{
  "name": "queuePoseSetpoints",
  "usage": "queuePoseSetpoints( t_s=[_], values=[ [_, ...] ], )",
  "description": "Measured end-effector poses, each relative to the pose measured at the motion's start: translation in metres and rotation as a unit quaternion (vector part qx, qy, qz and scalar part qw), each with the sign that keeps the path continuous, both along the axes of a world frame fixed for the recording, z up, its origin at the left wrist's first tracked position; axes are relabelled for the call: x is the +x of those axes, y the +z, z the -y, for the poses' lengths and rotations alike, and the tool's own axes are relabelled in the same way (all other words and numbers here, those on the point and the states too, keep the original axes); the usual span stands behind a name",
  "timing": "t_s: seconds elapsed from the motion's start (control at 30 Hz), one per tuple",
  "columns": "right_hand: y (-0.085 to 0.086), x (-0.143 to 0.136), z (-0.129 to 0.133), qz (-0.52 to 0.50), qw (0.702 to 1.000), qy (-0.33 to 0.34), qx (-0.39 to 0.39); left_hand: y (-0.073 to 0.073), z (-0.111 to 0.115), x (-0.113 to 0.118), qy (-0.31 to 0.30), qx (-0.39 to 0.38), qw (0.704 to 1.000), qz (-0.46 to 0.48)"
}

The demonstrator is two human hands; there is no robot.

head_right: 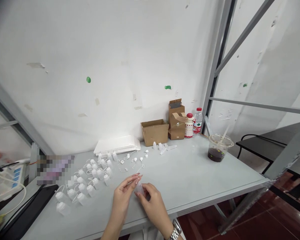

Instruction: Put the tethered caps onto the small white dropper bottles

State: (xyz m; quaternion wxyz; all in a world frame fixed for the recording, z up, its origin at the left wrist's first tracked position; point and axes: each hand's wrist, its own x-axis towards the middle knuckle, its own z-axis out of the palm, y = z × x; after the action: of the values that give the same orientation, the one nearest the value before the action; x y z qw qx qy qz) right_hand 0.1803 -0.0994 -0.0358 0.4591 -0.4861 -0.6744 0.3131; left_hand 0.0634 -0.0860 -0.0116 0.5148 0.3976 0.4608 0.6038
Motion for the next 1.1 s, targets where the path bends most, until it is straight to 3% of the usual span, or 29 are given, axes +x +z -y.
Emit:
queuePoseSetpoints(
  t_s=[0.2, 0.53, 0.67, 0.87, 1.0, 1.1],
  values=[
    [0.002, 0.000, 0.001, -0.009, 1.000, 0.015, -0.009, 0.006, 0.001, -0.008, -0.018, 0.020, 0.997, -0.074],
    [0.002, 0.000, 0.002, -0.024, 0.999, 0.034, -0.011, 0.006, -0.001, -0.003, -0.078, -0.018, 0.996, -0.027],
    [0.005, 0.005, 0.000, -0.103, 0.987, 0.107, -0.060, 0.006, -0.003, -0.004, -0.104, -0.016, 0.994, -0.040],
    [0.012, 0.010, -0.006, -0.227, 0.936, 0.234, -0.130, 0.013, 0.000, -0.007, -0.154, -0.030, 0.987, 0.018],
    [0.012, 0.010, -0.006, -0.246, 0.932, 0.229, -0.138, 0.013, 0.001, -0.005, -0.173, -0.062, 0.982, 0.052],
    [0.007, 0.009, -0.006, -0.231, 0.949, 0.173, -0.128, 0.012, 0.001, -0.005, -0.167, -0.076, 0.982, 0.050]
  ],
)
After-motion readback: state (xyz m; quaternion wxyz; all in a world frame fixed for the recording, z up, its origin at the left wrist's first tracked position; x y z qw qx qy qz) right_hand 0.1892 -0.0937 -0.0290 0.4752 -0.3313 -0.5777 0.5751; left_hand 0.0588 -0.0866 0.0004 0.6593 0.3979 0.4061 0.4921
